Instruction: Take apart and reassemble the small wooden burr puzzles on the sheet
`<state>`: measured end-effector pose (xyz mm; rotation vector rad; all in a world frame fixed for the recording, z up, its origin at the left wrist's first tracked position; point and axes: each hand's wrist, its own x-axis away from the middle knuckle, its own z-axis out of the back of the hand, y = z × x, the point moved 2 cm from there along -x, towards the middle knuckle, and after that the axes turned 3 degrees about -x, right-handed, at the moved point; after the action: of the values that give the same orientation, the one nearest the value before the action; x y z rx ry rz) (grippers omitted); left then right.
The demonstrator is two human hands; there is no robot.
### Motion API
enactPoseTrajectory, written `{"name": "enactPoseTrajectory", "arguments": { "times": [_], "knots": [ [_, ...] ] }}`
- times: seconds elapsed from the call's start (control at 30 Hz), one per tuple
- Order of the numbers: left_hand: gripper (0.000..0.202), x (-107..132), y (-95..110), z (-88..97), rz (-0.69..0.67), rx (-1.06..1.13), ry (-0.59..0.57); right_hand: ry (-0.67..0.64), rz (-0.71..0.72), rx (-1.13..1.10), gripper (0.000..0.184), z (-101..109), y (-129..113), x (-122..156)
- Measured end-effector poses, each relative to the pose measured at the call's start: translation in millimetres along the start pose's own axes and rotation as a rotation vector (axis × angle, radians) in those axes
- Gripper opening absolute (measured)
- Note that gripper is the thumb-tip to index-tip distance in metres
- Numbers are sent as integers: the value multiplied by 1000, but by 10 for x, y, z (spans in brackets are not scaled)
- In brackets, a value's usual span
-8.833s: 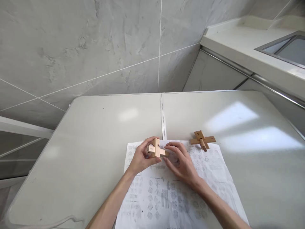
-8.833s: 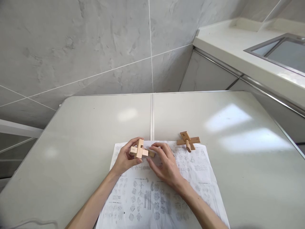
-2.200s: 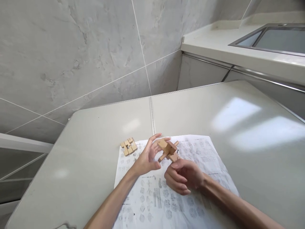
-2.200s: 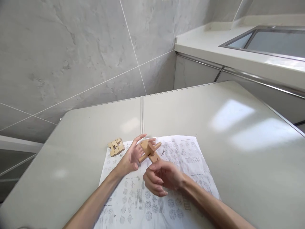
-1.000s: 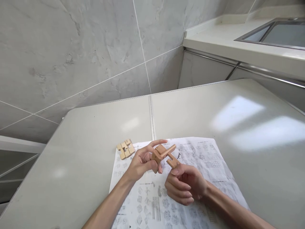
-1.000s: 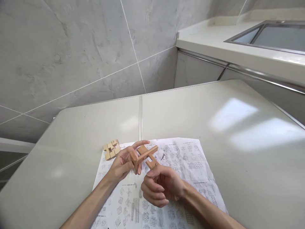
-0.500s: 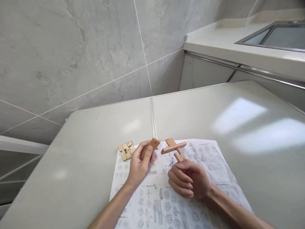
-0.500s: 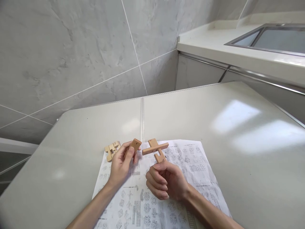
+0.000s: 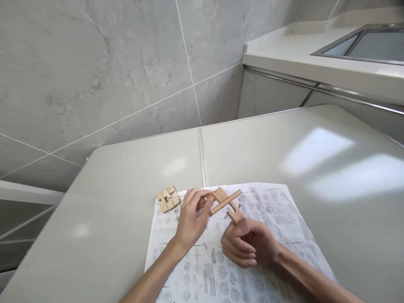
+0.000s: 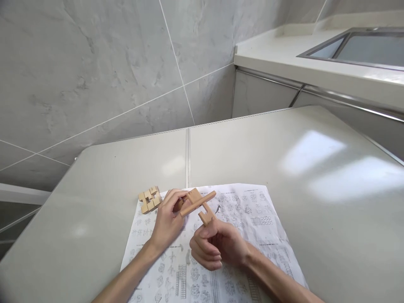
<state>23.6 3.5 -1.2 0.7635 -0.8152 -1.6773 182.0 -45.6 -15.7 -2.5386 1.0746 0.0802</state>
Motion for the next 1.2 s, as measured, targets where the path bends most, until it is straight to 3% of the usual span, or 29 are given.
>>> {"name": "enactPoseTrajectory", "arguments": {
  "times": [0.33,0.8,1.0,1.1,1.2],
  "knots": [
    [33,28,-43,-17,-52,-158,-26,-70,-79,30,38,-12,49,-24],
    [42,30,-77,-30,-62,-280,7,-34,-122,45,38,-22,46,-20],
    [24,25,-18,28,-28,11,86,-71,-121,6,39,-13,62,3],
    [37,21,-12,72,-60,320,83,-97,-154,-49,40,-6,71,-2],
    [60,24,0,81,-108,586,-79,-145,-175,-142,42,7,77,-4]
  ]
}}
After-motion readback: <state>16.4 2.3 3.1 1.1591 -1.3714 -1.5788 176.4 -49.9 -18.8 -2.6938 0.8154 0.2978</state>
